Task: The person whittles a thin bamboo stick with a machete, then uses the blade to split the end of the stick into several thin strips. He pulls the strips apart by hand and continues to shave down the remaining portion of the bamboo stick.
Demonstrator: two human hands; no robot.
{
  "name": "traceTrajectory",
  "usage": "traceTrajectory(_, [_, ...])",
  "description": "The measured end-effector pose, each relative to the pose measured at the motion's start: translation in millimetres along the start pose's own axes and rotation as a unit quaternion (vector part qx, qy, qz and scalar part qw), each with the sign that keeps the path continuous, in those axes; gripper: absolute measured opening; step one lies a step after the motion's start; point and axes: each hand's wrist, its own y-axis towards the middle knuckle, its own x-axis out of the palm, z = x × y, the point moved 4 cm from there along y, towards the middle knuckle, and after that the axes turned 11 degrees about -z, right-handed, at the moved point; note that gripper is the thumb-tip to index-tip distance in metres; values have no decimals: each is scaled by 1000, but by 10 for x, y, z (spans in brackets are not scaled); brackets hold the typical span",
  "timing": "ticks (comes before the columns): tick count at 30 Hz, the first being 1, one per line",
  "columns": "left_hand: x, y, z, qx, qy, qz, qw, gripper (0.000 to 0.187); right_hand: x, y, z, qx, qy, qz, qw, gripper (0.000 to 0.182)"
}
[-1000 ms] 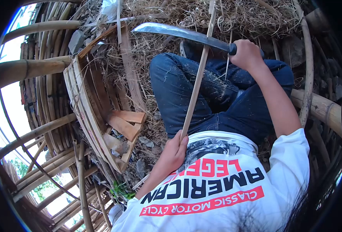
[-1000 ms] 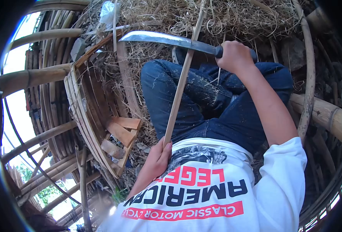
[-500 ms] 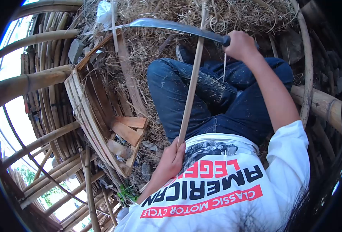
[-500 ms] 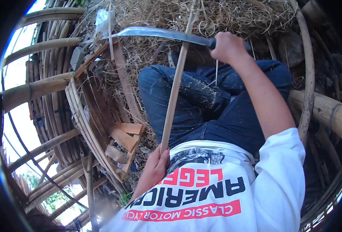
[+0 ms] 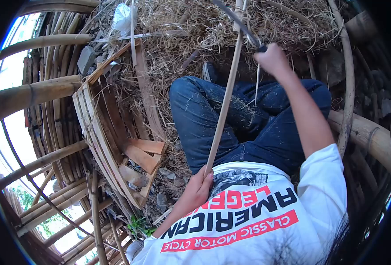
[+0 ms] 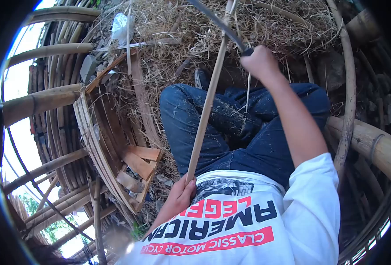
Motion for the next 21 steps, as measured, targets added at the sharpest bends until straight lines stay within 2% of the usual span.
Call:
traceTrajectory(5, [-43,49,61,20,119,35,992,13,537,-966,-31,-71,78,-47,993,26])
traceTrajectory(7, [-41,52,70,6,182,49,982,11,641,-1311,-67,-104,55,-72,990,25])
traceTrajectory(9, [-14,67,40,33,210,55,976,10,697,-1616,-123,-133,9,-88,987,25])
traceTrajectory(11, [8,63,19,61,295,97,949,11,669,-1810,-190,-155,-14,-118,981,26])
traceTrajectory(13, [24,61,-1,84,306,106,942,12,610,-1851,-233,-173,-61,-114,976,26])
traceTrajectory(15, [25,51,-32,52,327,112,937,13,598,-1766,-205,-191,-96,-92,972,25])
traceTrajectory(17, [13,47,-48,59,329,122,935,13,523,-1671,-232,-208,-129,-67,967,24])
traceTrajectory(19, [15,19,-50,64,330,129,933,13,432,-1598,-282,-198,-191,-71,959,23])
traceTrajectory(21, [36,-23,-80,51,333,125,933,12,292,-1406,-229,-146,-208,-18,967,23])
